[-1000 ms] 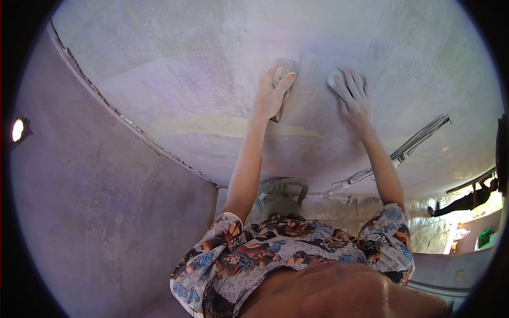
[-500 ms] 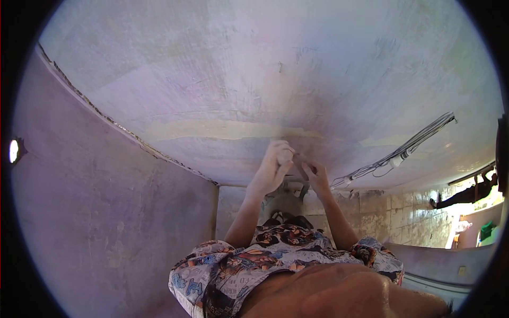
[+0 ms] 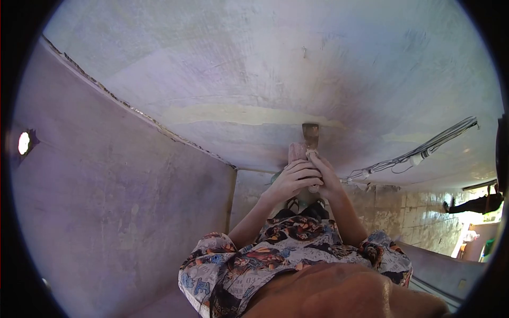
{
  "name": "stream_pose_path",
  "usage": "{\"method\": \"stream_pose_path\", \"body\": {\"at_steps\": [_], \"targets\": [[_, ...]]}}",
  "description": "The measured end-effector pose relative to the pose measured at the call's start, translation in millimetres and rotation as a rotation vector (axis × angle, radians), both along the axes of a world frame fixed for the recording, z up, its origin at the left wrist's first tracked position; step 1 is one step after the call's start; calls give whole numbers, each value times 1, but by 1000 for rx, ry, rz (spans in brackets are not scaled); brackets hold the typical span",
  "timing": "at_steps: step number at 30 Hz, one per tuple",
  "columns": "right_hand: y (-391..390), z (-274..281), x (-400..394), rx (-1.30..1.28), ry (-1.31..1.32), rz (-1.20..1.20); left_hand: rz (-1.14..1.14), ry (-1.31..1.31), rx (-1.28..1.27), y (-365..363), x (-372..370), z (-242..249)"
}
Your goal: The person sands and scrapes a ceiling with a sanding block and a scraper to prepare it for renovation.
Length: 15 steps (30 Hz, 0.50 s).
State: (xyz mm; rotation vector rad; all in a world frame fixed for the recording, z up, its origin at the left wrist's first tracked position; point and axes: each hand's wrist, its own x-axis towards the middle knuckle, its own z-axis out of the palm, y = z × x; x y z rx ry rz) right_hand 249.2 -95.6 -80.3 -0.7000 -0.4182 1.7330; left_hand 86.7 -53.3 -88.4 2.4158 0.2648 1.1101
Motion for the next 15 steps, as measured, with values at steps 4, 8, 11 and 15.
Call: {"method": "stream_pose_path", "body": {"at_steps": [4,8,11,15], "targets": [[2,2,-1,33,-258,35,-6,17,-87,-11,-4,-2],[-2,9,1,94,-356,-3,-27,16,-195,-22,-6,9],[-8,9,10,150,-424,-18,-112,14,-416,-22,-6,22],[-27,35,34,184,-390,42,-173,-257,-371,0,-10,19]]}}
